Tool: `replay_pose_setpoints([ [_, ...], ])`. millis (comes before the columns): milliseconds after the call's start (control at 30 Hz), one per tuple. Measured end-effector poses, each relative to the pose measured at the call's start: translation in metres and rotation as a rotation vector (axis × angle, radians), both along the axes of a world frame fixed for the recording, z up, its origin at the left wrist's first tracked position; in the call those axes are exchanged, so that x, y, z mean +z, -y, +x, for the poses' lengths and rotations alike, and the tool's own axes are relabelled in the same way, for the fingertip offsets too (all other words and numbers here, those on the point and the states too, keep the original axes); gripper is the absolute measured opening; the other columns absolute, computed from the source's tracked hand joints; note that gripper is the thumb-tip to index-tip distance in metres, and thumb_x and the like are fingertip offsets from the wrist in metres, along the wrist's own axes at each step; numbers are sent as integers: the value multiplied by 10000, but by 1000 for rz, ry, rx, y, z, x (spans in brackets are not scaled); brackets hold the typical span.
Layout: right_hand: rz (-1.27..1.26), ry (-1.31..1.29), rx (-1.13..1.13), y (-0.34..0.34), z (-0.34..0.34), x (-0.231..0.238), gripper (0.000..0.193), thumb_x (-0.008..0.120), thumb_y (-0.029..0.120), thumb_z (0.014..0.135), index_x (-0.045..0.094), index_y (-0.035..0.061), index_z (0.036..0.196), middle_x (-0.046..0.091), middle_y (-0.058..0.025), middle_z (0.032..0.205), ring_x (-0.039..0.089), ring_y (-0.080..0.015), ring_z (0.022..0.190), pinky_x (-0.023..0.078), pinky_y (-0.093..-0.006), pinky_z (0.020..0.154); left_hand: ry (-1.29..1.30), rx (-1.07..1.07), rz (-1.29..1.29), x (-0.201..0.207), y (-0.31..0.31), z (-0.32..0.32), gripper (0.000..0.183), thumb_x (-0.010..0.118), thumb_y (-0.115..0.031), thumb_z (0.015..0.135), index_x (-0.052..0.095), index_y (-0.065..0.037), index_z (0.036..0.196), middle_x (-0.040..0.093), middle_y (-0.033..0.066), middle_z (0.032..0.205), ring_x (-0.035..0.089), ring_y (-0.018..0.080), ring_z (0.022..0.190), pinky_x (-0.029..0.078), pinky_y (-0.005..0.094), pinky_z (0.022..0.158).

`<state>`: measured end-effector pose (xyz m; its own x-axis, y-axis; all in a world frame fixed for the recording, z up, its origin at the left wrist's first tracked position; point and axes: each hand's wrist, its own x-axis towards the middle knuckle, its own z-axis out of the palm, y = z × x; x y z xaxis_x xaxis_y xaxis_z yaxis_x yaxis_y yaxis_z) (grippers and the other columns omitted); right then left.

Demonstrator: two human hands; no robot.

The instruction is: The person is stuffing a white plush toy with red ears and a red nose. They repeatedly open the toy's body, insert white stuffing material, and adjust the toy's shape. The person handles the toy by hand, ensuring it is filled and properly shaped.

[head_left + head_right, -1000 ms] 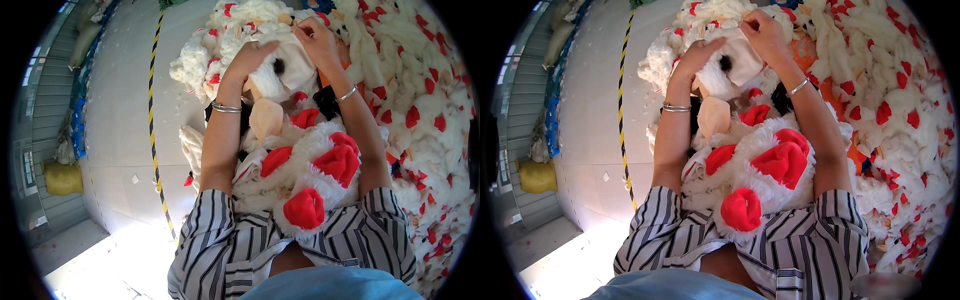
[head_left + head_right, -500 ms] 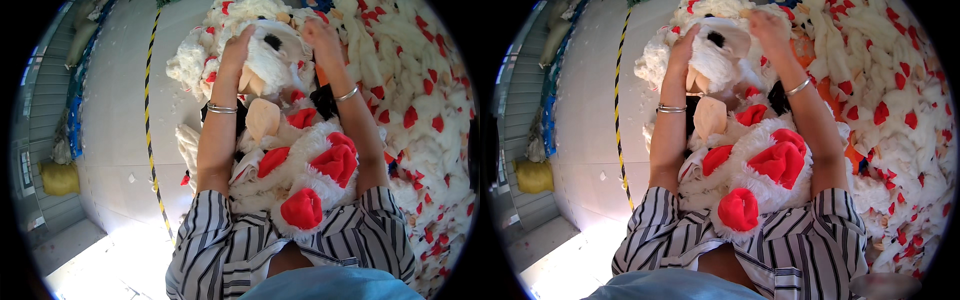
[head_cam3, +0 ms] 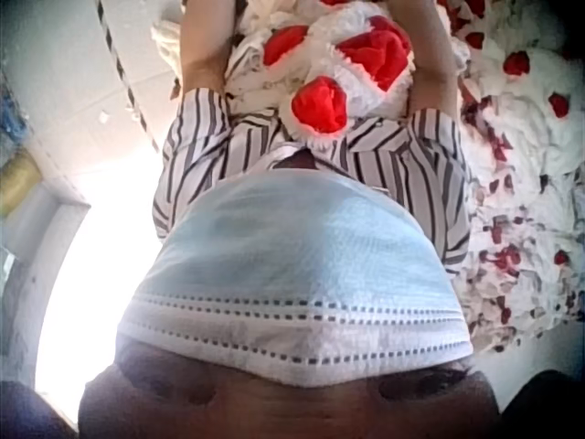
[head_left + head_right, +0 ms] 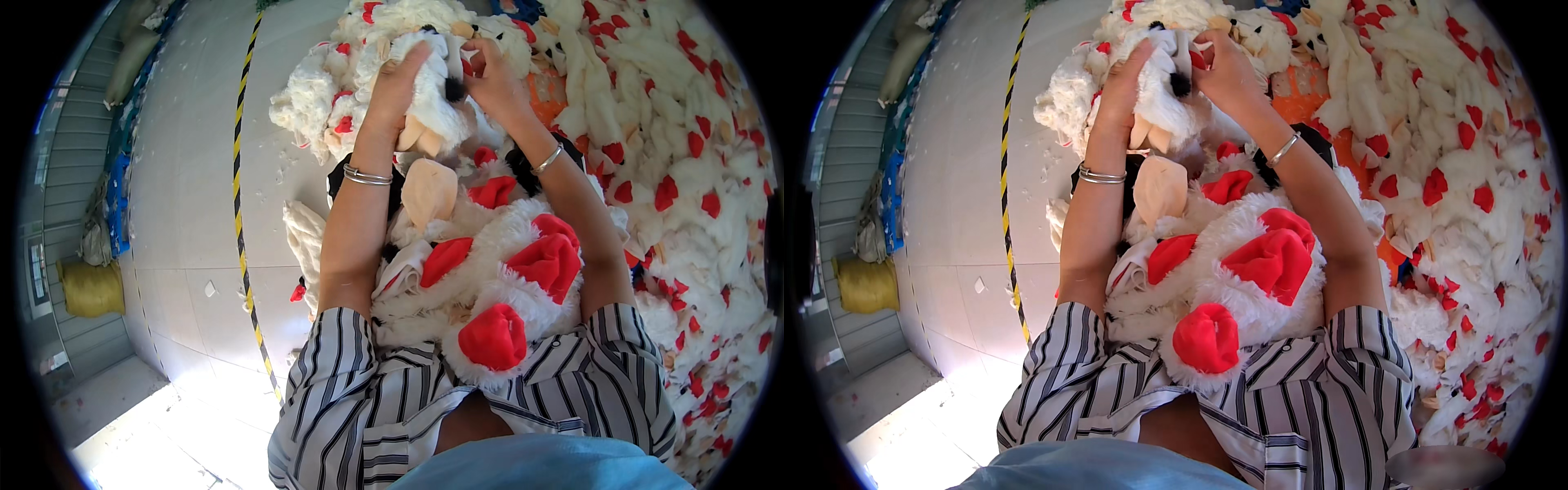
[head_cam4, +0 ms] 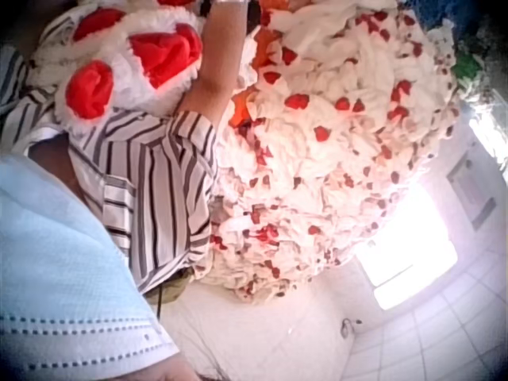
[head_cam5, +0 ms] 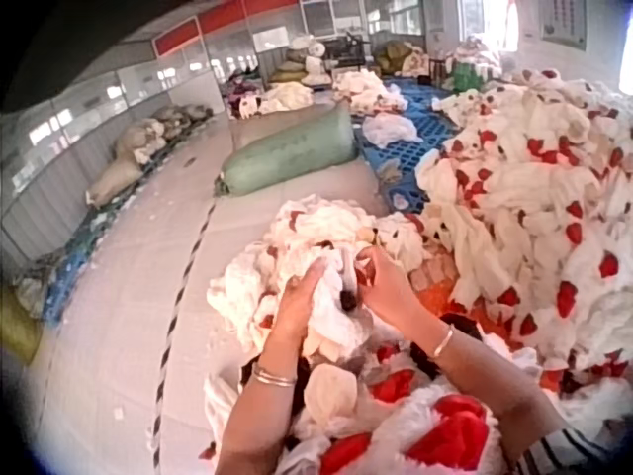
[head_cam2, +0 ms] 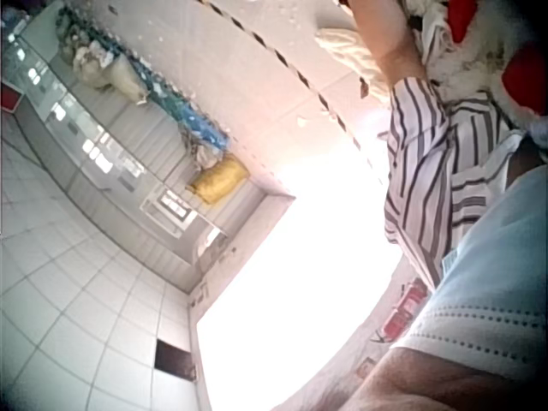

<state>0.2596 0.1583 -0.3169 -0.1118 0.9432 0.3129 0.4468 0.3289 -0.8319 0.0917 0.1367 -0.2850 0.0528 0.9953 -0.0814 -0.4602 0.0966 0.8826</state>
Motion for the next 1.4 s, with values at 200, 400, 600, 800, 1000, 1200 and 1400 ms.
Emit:
replay_pose_setpoints([
  [200, -98, 192, 274, 7, 4, 8, 371, 728, 160, 749, 619, -4, 1063, 664, -75, 849, 610, -157, 773, 485, -301, 729, 122, 14, 88, -7, -7, -12, 260, 612, -283, 923, 676, -55, 1029, 695, 24, 903, 654, 113, 784, 529, 255, 695],
  [400, -465, 17, 391, 14, -1, 34, 295, 656, 212, 817, 644, -28, 989, 653, -55, 763, 590, -105, 613, 467, -230, 598, 112, -99, 44, -2, 8, -13, 307, 603, -310, 926, 658, -42, 1066, 684, 29, 968, 645, 122, 854, 517, 258, 752],
  [600, -711, -212, 408, 15, 9, 28, 287, 574, 270, 900, 650, 7, 988, 622, -60, 708, 615, -140, 610, 488, -233, 589, -8, 7, 135, 5, 9, -3, 271, 645, -283, 904, 676, -42, 1024, 695, 30, 899, 651, 105, 770, 527, 246, 679],
  [800, 115, -501, -8, 17, 56, 115, 209, 522, 164, 934, 639, -10, 946, 643, -90, 760, 615, -161, 716, 497, -296, 662, -466, 124, 49, 15, 4, -38, 306, 659, -327, 888, 687, -24, 855, 659, 0, 734, 582, 71, 592, 476, 198, 575],
  [1000, -156, -905, 233, -30, 111, 49, 229, 547, 191, 946, 627, -17, 1000, 597, -72, 807, 587, -171, 732, 502, -311, 784, -831, -478, 251, -1, 8, -11, 498, 723, -397, 806, 650, 9, 1085, 674, 92, 961, 603, 143, 904, 474, 297, 822],
  [1200, -84, -520, 150, -2, 54, 64, 358, 594, 323, 916, 628, -1, 1064, 639, -82, 924, 608, -192, 800, 481, -325, 805, -369, -80, 71, 11, 19, -15, 374, 652, -168, 857, 578, 32, 1164, 659, 77, 1065, 621, 161, 935, 494, 279, 823],
  [1400, -286, 506, 339, -1, 28, 20, 500, 626, 410, 842, 639, 9, 1141, 681, -104, 971, 635, -168, 913, 482, -321, 818, 295, -112, 48, -8, -17, -33, 399, 455, -328, 972, 529, -42, 1240, 603, 94, 1179, 566, 206, 1091, 467, 360, 930],
])
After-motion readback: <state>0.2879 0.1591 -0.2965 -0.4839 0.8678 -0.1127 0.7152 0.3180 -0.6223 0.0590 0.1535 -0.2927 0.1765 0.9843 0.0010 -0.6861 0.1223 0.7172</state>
